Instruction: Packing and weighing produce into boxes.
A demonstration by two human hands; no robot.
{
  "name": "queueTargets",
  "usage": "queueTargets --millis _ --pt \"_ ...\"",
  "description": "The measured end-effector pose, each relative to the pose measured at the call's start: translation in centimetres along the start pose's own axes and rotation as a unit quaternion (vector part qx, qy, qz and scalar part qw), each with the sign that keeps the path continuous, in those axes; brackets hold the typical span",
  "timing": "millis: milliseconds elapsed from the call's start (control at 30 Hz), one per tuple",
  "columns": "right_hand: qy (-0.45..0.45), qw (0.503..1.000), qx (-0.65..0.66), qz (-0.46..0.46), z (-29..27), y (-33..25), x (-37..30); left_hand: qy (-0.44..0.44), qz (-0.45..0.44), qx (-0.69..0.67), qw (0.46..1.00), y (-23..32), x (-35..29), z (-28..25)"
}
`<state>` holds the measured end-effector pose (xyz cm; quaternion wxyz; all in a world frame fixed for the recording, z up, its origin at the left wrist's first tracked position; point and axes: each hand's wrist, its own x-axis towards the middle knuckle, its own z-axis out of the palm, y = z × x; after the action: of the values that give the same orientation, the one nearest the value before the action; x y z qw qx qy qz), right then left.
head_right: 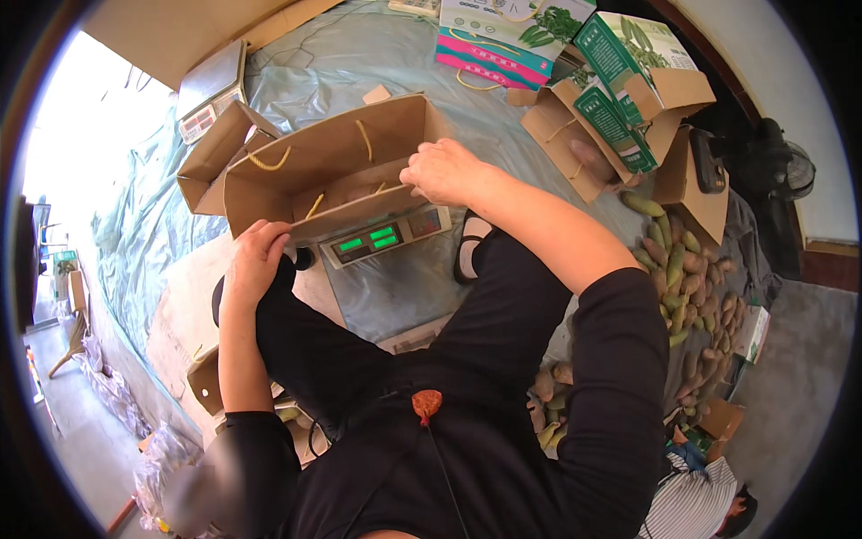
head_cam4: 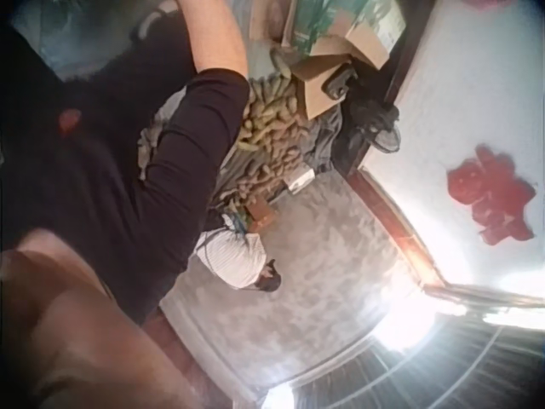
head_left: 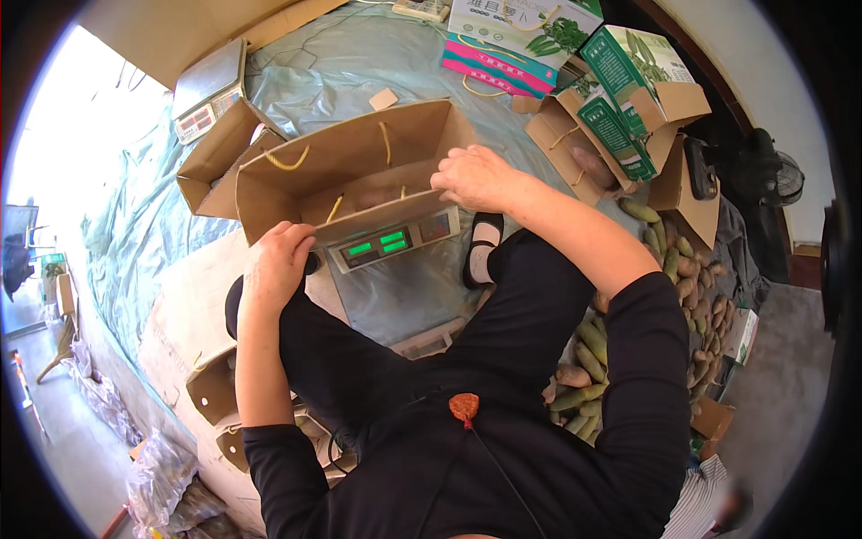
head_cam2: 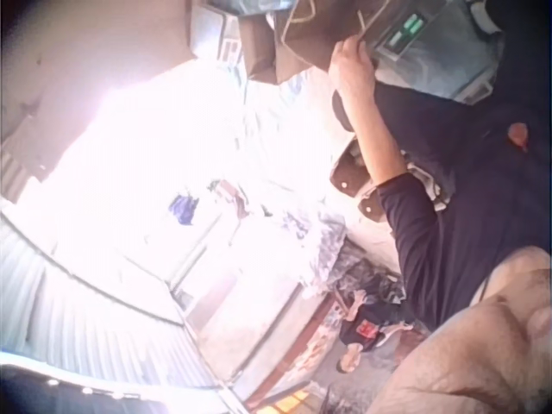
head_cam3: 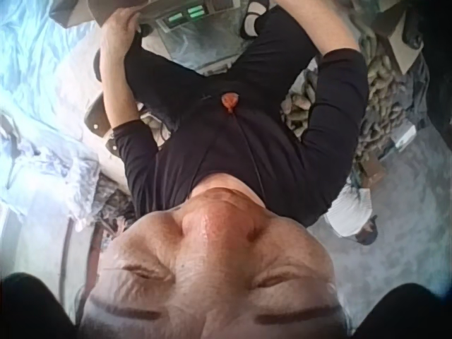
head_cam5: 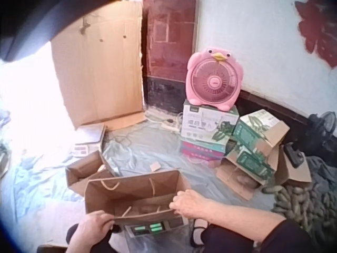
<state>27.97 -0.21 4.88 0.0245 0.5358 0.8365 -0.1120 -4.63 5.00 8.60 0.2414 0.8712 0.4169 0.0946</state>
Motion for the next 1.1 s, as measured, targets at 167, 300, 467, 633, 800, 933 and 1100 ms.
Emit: queueTargets --millis 167,300,467,633,800,933,1100 --pt "0.104 0.993 0.042 0.029 -3.0 0.6 -1.6 0.049 0.018 0.024 0.998 0.5 -0.3 -0.1" --pt "0.183 0.974 0.083 0.102 -5.5 3.3 -6.4 0.060 0.039 0.017 0.997 0.6 0.4 0.4" --pt "0.255 0.876 0.291 0.287 -2.5 6.3 -13.6 0.024 0.033 0.021 0.999 0.6 0.4 0.5" --pt "0.242 0.838 0.304 0.383 6.6 6.6 -21.5 -0.002 0.031 0.053 0.998 0.8 1.1 0.9" --pt "0.157 0.787 0.317 0.506 15.7 2.5 -26.5 -0.048 -0.002 0.020 0.999 -0.1 0.9 1.2" --pt "0.136 0.751 0.332 0.554 25.9 -1.4 -30.4 -0.106 0.002 0.028 0.994 1.1 0.7 1.5" --pt "0.015 0.680 0.411 0.607 34.3 -7.8 -32.9 -0.143 -0.032 0.077 0.986 2.6 1.3 2.2"
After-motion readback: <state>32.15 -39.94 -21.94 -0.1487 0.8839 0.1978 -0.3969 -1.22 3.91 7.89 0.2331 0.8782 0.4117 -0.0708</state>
